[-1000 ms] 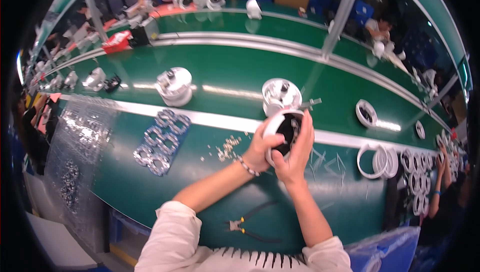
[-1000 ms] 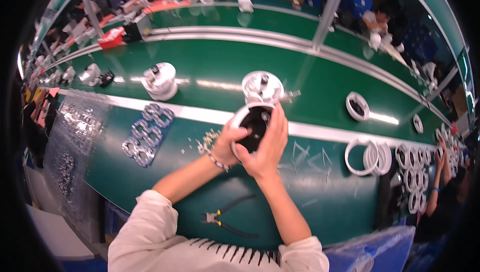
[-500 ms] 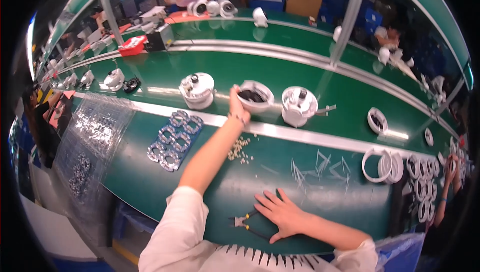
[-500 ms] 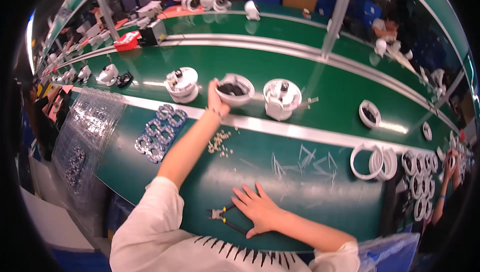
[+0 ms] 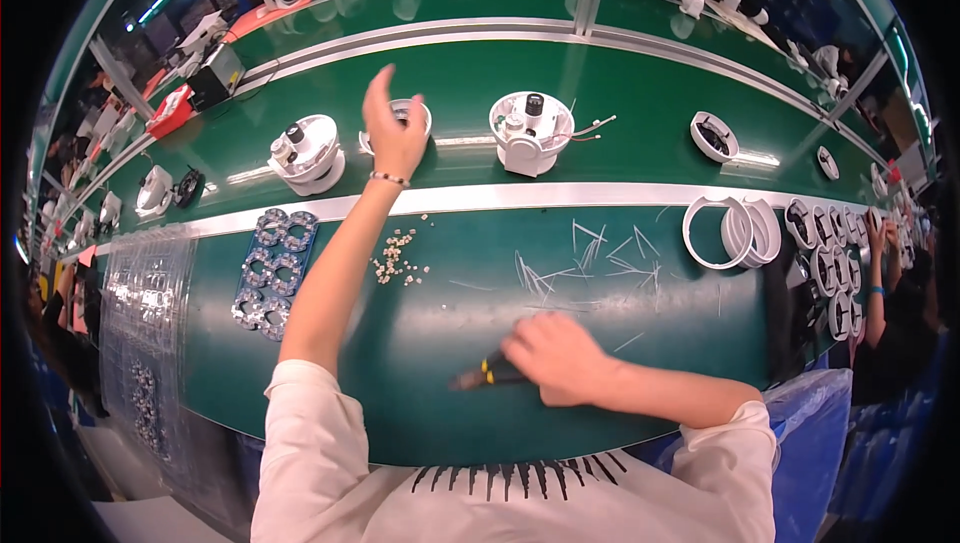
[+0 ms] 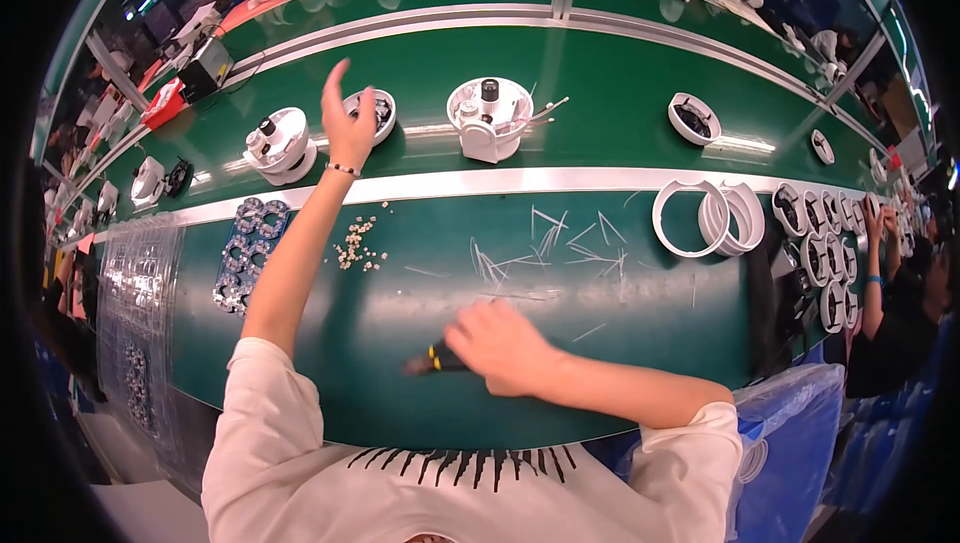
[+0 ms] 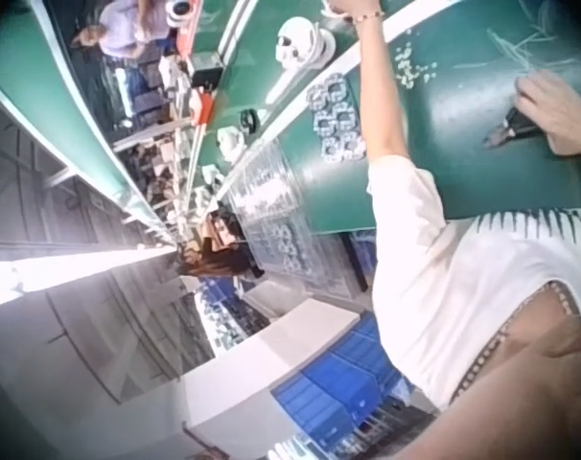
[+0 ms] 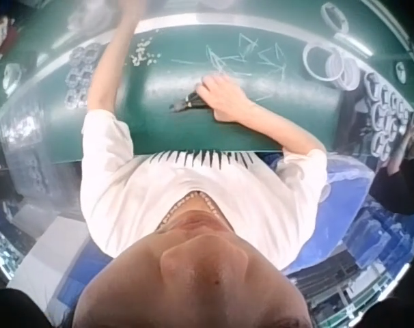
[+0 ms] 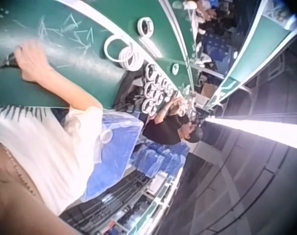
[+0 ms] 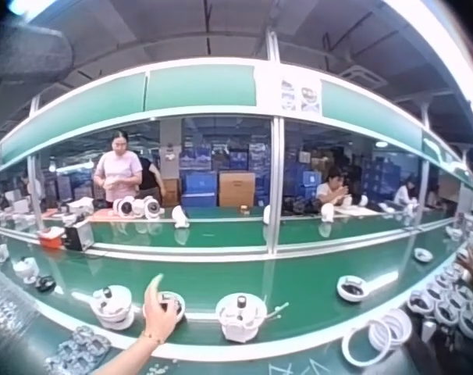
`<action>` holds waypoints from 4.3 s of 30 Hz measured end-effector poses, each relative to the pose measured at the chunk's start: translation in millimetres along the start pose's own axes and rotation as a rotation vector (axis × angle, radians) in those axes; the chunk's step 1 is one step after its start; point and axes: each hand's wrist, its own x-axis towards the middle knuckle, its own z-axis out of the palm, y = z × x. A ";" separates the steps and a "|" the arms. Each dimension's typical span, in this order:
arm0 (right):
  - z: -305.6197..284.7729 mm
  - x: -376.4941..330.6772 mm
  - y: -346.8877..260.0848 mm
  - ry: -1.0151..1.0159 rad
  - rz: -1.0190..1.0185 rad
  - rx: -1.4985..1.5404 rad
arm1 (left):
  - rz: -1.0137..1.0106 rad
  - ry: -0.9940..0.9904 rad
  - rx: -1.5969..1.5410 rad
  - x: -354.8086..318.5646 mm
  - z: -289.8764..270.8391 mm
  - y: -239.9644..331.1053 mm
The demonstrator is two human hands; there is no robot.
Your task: Assembling security camera components on a production line.
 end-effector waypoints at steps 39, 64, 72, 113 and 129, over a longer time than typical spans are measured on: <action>-72.2 8.4 185.0 0.388 1.037 -0.534 | -0.026 -1.089 -0.289 26.4 189.4 107.3; -67.1 97.8 135.1 0.485 0.650 0.193 | 0.182 -0.838 0.494 39.5 -36.2 -20.6; -55.0 143.1 137.6 0.302 0.563 0.052 | 0.236 -0.961 0.495 38.7 -29.2 -22.5; -100.9 65.6 67.5 0.837 0.407 0.187 | -0.101 -0.586 0.756 11.4 -190.0 -152.3; -62.2 15.1 44.8 0.740 0.475 0.228 | -0.349 -0.685 0.898 2.2 -212.4 -221.8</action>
